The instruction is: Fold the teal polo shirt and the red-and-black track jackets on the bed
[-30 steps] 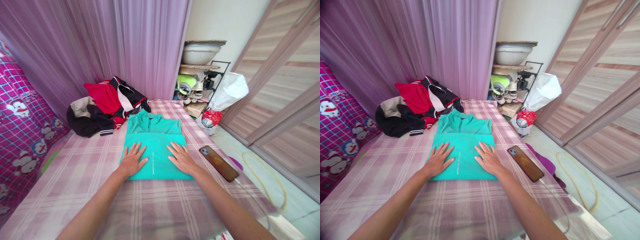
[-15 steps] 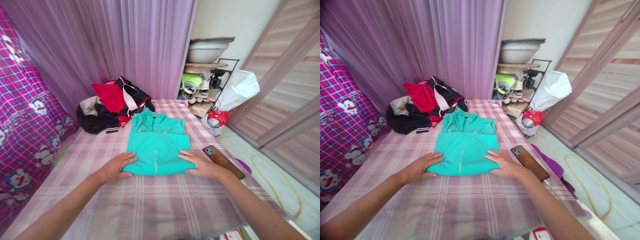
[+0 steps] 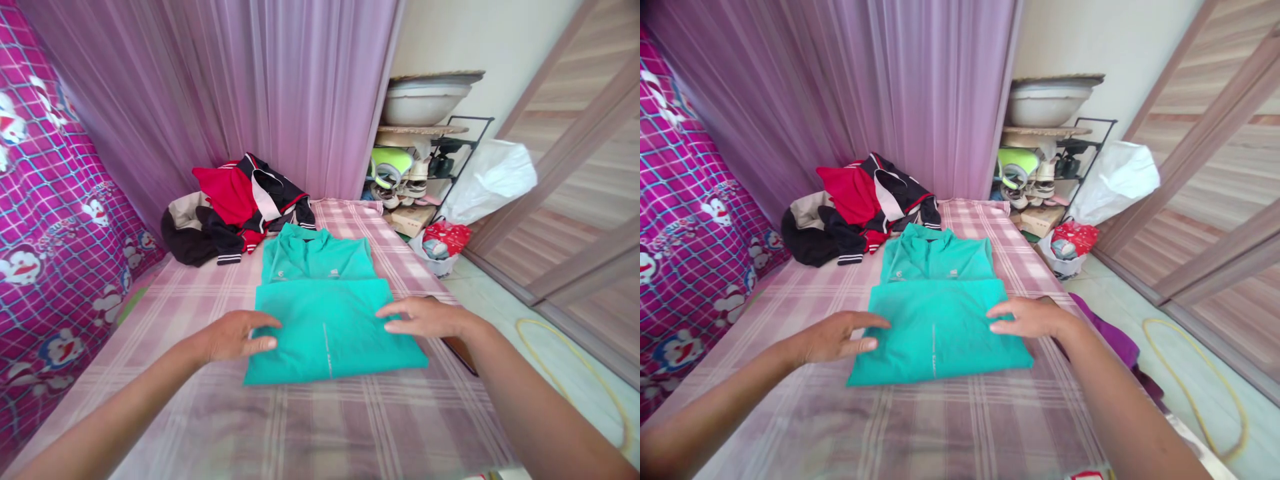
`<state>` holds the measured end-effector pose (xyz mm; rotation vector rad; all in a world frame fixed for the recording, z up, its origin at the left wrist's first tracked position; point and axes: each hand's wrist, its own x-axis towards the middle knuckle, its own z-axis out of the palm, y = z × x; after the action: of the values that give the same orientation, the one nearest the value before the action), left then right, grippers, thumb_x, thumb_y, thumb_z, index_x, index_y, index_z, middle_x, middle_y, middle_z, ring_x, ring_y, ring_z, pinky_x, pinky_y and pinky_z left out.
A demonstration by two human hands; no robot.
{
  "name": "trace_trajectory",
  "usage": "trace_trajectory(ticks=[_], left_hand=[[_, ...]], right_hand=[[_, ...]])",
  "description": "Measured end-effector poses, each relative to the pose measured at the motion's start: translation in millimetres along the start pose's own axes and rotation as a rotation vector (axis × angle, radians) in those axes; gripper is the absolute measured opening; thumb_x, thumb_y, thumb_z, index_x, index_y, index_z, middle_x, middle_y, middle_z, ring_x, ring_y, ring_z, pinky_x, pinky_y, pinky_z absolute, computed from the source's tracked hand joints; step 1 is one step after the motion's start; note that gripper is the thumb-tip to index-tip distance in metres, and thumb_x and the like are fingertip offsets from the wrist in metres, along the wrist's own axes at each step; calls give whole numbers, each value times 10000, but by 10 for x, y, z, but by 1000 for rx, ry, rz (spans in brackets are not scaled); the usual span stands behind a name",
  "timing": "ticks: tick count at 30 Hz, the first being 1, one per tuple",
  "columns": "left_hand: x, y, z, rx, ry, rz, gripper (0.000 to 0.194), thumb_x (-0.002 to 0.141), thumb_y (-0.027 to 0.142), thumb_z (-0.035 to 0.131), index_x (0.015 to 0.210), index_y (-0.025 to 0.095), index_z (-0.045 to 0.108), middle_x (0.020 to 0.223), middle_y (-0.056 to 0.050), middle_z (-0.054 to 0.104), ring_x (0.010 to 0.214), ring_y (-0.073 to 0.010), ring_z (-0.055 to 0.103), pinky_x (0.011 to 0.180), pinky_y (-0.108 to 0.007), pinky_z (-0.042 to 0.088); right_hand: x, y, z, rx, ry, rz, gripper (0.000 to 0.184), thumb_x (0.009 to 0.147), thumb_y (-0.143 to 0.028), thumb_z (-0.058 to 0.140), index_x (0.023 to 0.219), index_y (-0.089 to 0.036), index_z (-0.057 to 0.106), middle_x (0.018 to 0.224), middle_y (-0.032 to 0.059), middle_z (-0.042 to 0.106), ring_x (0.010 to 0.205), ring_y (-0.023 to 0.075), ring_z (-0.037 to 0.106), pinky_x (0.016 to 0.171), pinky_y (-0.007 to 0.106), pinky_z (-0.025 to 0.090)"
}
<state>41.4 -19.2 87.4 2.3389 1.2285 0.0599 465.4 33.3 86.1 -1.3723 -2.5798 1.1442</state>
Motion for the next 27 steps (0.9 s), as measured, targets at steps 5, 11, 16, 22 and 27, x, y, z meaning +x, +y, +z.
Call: trace_trajectory(ticks=[5,11,16,22,27], left_hand=[[704,-82,-32,175,280,-80,664,936,676,314,1392,260,559,1501,-88,509,1406,-286,430,1175,-499,302],[1243,-143,454,219,210,-263,691,936,657,348,1525,296,363,1605,-124,334,1482,-376,262,1156,-682,162],[1265,-277,468,193,194,-226,665,945,669,281,1512,334,377,1593,-100,368,1472,-359,295,1144,-682,197],[1457,-191,406,194,232,-250,629,964,643,249,1383,289,556,1555,-110,431,1444,-346,353,1151,-687,196],[1472,-224,477,188,258,-232,565,980,593,294,1385,290,548,1545,-101,447,1444,-321,359,1169,-671,175]], right_hand=[[617,-83,-80,-150,407,-51,463,921,-515,474,1202,-241,719,1244,76,704,1170,287,625,1045,431,460],[1287,62,355,-363,433,229,630,966,-583,325,1486,-255,464,1591,111,354,1474,339,279,1175,609,198],[1395,318,331,-303,327,234,685,935,-670,332,1464,-267,496,1579,116,375,1457,343,318,1161,598,236],[1734,99,-427,-145,324,133,398,831,-564,639,1046,-262,784,1192,85,725,1147,362,634,1007,482,459],[2228,-18,-406,89,718,69,291,888,-394,614,1104,-252,748,1167,30,739,1162,273,637,1034,407,458]])
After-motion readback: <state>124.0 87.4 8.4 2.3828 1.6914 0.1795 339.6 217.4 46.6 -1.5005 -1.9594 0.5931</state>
